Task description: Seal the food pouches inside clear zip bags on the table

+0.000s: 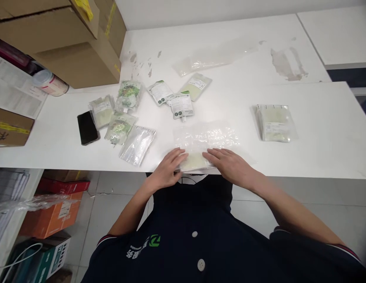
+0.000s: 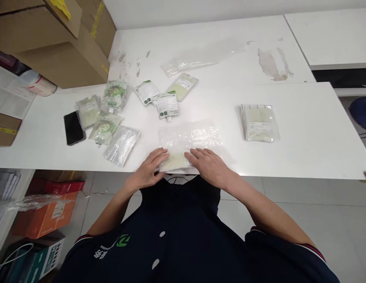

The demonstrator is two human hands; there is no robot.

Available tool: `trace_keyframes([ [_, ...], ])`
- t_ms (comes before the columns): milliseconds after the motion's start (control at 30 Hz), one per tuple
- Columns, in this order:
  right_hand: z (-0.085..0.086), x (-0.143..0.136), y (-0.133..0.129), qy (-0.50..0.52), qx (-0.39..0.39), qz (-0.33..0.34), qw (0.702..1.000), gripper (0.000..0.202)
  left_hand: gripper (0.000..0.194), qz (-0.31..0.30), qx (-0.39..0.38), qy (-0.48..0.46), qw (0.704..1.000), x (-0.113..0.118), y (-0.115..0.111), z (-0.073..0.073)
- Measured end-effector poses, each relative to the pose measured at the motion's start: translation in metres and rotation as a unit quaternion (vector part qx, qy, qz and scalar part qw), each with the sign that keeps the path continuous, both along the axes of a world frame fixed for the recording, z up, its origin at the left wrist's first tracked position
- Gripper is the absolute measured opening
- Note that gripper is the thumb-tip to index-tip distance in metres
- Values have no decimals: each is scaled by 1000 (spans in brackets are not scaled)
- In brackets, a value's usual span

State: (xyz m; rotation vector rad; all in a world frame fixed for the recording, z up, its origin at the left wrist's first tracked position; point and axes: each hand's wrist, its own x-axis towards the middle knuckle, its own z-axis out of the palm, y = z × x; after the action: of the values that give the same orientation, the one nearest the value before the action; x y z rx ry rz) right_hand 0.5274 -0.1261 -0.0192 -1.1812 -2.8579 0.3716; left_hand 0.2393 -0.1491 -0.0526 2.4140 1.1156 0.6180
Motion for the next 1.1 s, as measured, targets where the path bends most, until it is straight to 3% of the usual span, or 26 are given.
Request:
trace_keyframes([
  [67, 8, 1, -6, 3, -40, 9, 999, 60, 53, 10, 28, -43, 999, 6, -10, -11],
  [167, 23, -2, 11, 18, -136, 8, 990, 48, 28, 78, 39, -79, 993, 15, -7, -23],
  [233, 34, -6, 35, 17, -214, 3, 977, 37, 22, 140, 7, -74, 987, 20, 1, -23],
  [333, 48, -15, 77, -30, -275, -1, 961, 29, 31, 238, -81, -68, 966, 25, 14, -12],
  [433, 53, -25, 111, -62, -239, -11, 969, 22, 38, 302, -152, -81, 938, 28, 26, -1],
  [567, 47, -36, 133, -62, -180, -39, 981, 22, 44, 333, -196, -94, 917, 27, 39, 4],
  [733, 39, -44, 141, -70, -154, -47, 984, 31, 26, 368, -217, -113, 897, 26, 43, 3],
  [900, 19, -46, 148, -45, -88, -11, 995, 39, 67, 380, -125, -82, 913, 36, 30, -1],
  [1000, 4, -45, 148, -33, -30, -4, 999, 42, 52, 374, -26, 37, 926, 42, 23, -6],
  [1100, -4, -44, 133, 6, 67, -57, 996, 43, 43, 370, -11, 146, 918, 45, 21, -9],
])
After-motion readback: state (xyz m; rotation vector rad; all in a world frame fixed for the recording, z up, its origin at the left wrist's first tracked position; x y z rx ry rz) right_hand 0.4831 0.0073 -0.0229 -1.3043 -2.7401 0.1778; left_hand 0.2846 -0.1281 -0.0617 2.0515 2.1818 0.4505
